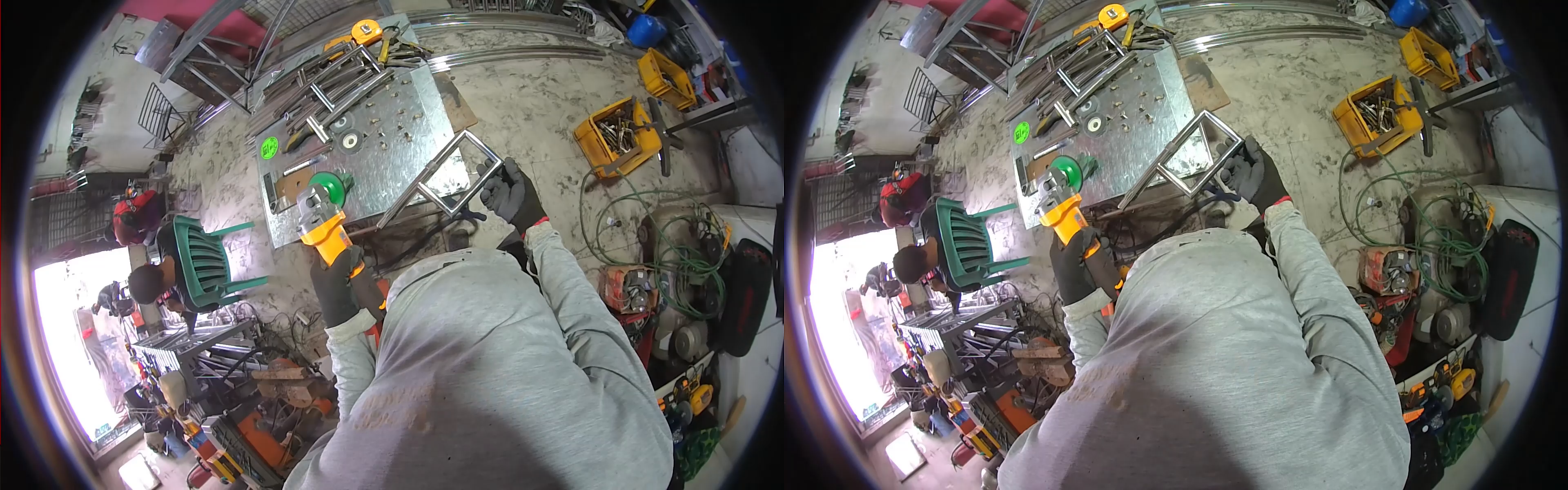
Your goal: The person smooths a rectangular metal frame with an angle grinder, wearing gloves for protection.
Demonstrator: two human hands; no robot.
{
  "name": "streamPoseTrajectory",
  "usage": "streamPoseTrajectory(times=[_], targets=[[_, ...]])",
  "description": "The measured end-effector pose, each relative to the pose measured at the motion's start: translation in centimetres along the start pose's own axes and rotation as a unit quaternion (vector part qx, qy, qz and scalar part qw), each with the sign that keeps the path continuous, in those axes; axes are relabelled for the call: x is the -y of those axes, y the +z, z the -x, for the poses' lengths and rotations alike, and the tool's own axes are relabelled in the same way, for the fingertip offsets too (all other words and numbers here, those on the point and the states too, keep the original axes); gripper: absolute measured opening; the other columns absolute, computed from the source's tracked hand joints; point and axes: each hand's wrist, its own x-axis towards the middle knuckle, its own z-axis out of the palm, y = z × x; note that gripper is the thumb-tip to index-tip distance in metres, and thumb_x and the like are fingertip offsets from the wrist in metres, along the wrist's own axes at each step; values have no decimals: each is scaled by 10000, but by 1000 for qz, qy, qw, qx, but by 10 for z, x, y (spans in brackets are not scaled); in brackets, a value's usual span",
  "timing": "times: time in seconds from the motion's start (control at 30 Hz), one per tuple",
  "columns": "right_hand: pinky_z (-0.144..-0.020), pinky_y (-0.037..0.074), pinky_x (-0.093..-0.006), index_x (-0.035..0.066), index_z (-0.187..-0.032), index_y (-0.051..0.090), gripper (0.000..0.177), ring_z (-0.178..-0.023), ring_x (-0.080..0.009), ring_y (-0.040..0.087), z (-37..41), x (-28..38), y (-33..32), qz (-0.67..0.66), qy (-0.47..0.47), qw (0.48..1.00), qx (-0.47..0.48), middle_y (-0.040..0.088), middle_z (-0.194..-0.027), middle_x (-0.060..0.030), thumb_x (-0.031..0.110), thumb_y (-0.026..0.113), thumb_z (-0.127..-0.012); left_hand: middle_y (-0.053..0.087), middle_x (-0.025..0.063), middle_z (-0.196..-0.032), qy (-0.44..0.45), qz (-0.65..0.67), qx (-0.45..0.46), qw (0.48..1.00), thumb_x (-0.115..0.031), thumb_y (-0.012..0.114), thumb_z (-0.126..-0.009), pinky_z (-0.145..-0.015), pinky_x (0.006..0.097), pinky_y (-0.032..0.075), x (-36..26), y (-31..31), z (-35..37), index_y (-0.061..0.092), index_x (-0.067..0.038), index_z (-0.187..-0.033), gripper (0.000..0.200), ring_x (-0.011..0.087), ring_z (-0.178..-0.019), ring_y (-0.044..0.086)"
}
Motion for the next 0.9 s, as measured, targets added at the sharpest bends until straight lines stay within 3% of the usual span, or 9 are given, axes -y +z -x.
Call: streamPoseTrajectory(times=[0.03, 0.2, 0.27, 0.37, 0.43, 0.6, 0.8, 0.87, 0.9], targets=[[-770, 620, -445, 85, -1269, 727, 418, -830, -215, 740, 2, 1, 3, 19, 2, 1000, 4, 780, -1234, -153, 465, 633, -1125, 689, 122, -948, 6, -13, 3, 1000, -106, 672, -979, -632, 345, 602, 2, -1, -2, 577, -11, -1290, 339, 218, -713, 704], [-793, 636, -421, 80, -1293, 718, 443, -845, -207, 745, 0, 2, 1, 89, -9, 996, -3, 789, -1210, -127, 480, 657, -1115, 691, 125, -946, 3, 19, 8, 1000, -103, 680, -974, -630, 350, 601, 6, 1, 0, 587, -7, -1273, 328, 224, -712, 705], [-803, 648, -446, 57, -1320, 714, 434, -844, -215, 762, 3, 3, 7, 61, -19, 997, 47, 780, -1261, -178, 441, 613, -1147, 692, 125, -945, 4, 13, 12, 1000, -103, 683, -973, -630, 352, 601, 6, 1, 0, 591, -5, -1264, 320, 226, -710, 705], [-819, 642, -431, 78, -1309, 713, 406, -874, -211, 750, 13, 2, 28, 50, -10, 997, 64, 788, -1222, -126, 436, 612, -1148, 731, 102, -1016, -17, 7, 20, 1000, -70, 693, -956, -779, 344, 607, 6, 1, 2, 611, 18, -1341, 403, 197, -848, 730], [-843, 643, -441, 73, -1332, 704, 403, -905, -214, 754, 11, -1, 26, 28, -6, 995, 90, 783, -1239, -130, 420, 596, -1157, 712, 132, -968, 18, 24, 26, 999, -107, 676, -981, -654, 350, 610, 10, 4, 1, 605, 5, -1281, 328, 228, -724, 717], [-903, 638, -460, 61, -1406, 668, 417, -983, -225, 755, 17, -7, 35, 0, -20, 991, 131, 769, -1281, -141, 390, 563, -1173, 737, 137, -993, 14, -16, 10, 1000, -112, 668, -988, -683, 350, 625, 15, 2, -3, 614, 18, -1311, 352, 233, -751, 741], [-862, 645, -416, 65, -1449, 634, 403, -923, -204, 750, 16, -10, 17, 70, -44, 996, 43, 764, -1278, -131, 340, 604, -1156, 742, 139, -1013, 13, -10, 25, 1000, -101, 668, -991, -714, 355, 639, 16, -3, 0, 610, 29, -1344, 381, 235, -788, 751], [-877, 642, -388, 100, -1605, 489, 542, -889, -165, 714, 12, -14, 4, 233, -98, 967, -40, 729, -1345, -159, 251, 662, -1114, 740, 139, -1020, 24, -8, 26, 999, -99, 669, -990, -721, 357, 643, 17, -4, 0, 608, 30, -1348, 385, 235, -802, 753], [-877, 642, -388, 100, -1605, 489, 542, -889, -165, 714, 15, -17, 8, 232, -98, 967, -40, 729, -1345, -159, 251, 662, -1114, 736, 138, -1028, 20, -13, 25, 999, -100, 667, -991, -727, 362, 646, 17, -5, 0, 607, 29, -1344, 381, 235, -812, 753]])
